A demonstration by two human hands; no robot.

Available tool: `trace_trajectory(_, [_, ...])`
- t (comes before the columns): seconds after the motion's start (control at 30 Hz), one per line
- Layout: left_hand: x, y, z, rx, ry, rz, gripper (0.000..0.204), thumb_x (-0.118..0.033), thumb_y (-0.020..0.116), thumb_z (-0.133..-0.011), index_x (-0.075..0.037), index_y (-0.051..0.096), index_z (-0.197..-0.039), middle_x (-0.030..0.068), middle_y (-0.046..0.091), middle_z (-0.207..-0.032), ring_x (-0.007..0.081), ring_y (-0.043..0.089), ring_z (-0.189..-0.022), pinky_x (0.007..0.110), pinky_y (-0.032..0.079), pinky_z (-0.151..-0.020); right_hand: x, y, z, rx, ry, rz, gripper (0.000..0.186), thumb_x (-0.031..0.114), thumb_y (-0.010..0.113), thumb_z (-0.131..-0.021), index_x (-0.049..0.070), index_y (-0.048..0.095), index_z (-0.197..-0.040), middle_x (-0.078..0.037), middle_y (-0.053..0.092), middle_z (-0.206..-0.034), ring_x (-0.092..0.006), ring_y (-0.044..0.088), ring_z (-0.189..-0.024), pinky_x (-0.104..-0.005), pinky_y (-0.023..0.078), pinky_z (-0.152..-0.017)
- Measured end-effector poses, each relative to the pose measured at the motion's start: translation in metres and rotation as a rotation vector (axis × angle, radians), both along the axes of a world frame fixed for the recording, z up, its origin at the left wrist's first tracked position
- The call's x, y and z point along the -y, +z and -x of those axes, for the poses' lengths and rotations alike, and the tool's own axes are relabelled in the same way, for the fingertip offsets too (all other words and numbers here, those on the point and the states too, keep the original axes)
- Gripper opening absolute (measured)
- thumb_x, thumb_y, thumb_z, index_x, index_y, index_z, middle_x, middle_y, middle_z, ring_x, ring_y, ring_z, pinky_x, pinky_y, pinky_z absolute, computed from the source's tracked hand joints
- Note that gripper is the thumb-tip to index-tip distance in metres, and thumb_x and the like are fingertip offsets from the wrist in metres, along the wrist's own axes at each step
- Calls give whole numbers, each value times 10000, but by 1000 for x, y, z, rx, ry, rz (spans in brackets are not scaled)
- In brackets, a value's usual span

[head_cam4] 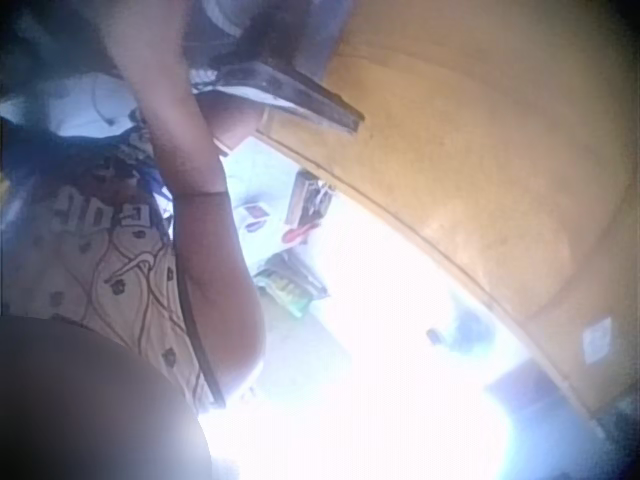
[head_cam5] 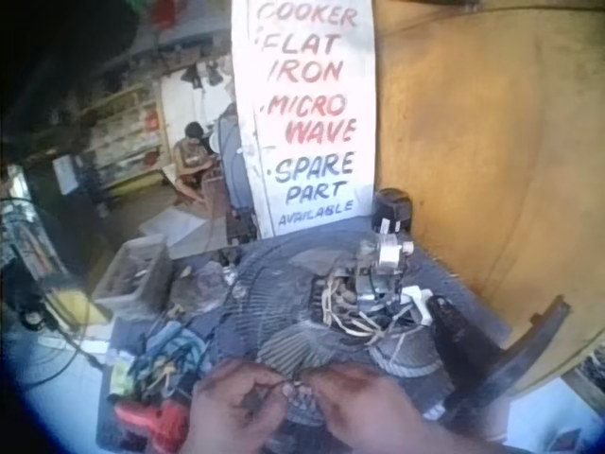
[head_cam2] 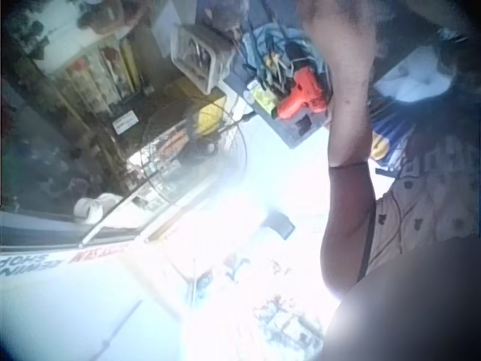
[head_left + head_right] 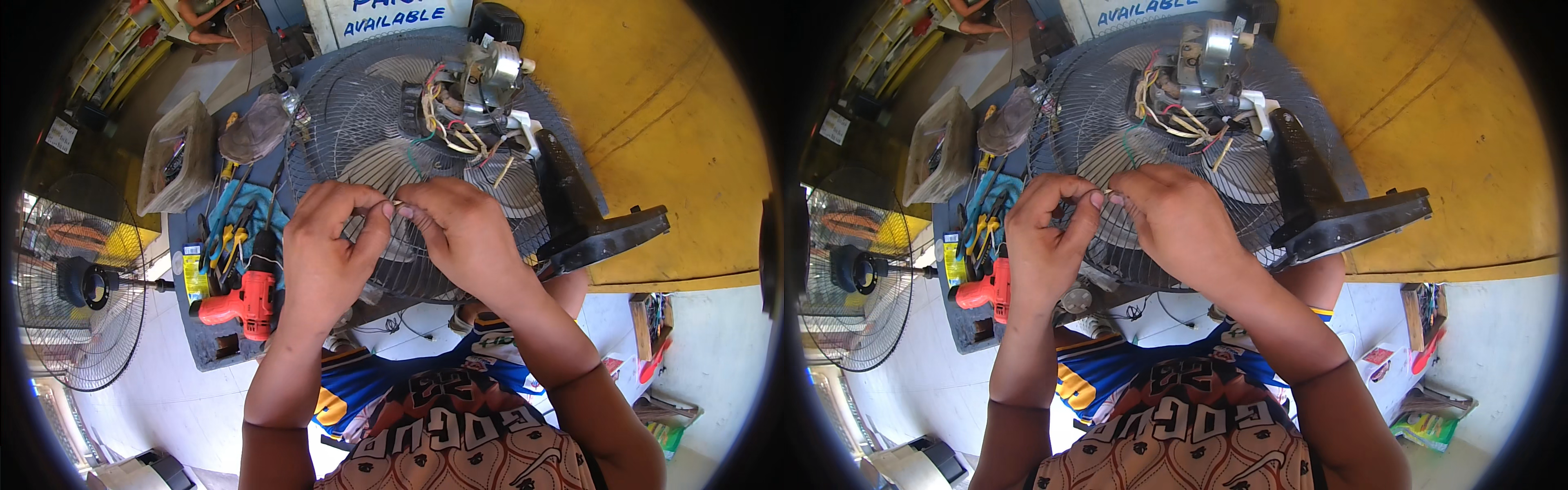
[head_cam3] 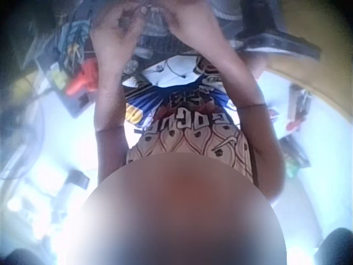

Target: The person repairs a fan by stripping wire insulation with scissors, twisting exposed ends, and connecting them to the motor terminals. They repeatedly strip, twist, and attach wires while working on the fan's internal wiring.

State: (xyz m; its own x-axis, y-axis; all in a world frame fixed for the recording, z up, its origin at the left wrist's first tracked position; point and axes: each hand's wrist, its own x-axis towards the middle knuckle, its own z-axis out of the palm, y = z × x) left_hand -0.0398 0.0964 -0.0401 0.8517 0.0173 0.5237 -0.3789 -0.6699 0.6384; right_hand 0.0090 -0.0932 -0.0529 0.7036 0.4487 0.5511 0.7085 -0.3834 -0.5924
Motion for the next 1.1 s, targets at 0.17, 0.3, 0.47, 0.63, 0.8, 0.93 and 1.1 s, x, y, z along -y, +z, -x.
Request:
trace_trajectory(0.17, [1,-7,3,-169,8,175,56,-68,714,-972,-18,686,-976,69,693,-845,207,661,-789,348,509,-734,3,4,-3,33,-20,94,201,15,737,-919,46,748,-1117,-160,726,-955,-392,722,-869,-475,582,-764])
trace_trajectory(0.3, [-10,-11,6,-318,-113,545,103,-118,653,-1063,-23,674,-1029,4,666,-868,78,597,-794,268,455,-685,4,7,-14,83,-72,134,218,7,669,-900,55,742,-1099,-153,664,-869,-387,715,-843,-493,580,-739])
trace_trajectory(0.47, [-22,-15,7,-298,-106,698,144,-141,609,-1110,-19,686,-1111,7,692,-937,62,598,-863,232,462,-727,3,6,-19,39,-106,138,233,9,677,-913,70,743,-1128,-147,670,-895,-384,711,-841,-490,573,-736])
trace_trajectory(0.63, [-16,-15,9,-129,-110,706,240,-94,658,-1071,8,692,-1286,82,719,-1144,109,635,-900,259,524,-820,2,1,-17,53,-112,102,246,12,663,-885,72,736,-1112,-151,656,-890,-388,709,-853,-496,578,-745])
trace_trajectory(0.8, [-2,-8,0,-39,3,147,394,-42,782,-956,-7,706,-1340,136,732,-1242,196,697,-903,297,568,-797,5,0,-13,68,-99,96,279,-3,660,-847,61,727,-1111,-150,666,-925,-393,709,-885,-497,584,-778])
trace_trajectory(0.93, [-6,-4,-2,-47,-8,5,183,-86,812,-948,-22,805,-1119,121,778,-976,214,718,-832,326,572,-789,6,0,-7,65,-127,53,287,53,728,-951,63,735,-1238,-155,696,-942,-390,703,-862,-484,570,-752])
trace_trajectory(1.1, [-14,-12,6,-80,137,132,143,-91,866,-910,-14,804,-1013,102,770,-928,186,708,-802,300,545,-750,43,35,23,80,-245,-63,271,81,780,-944,41,762,-1211,-145,755,-1037,-295,735,-864,-410,590,-761])
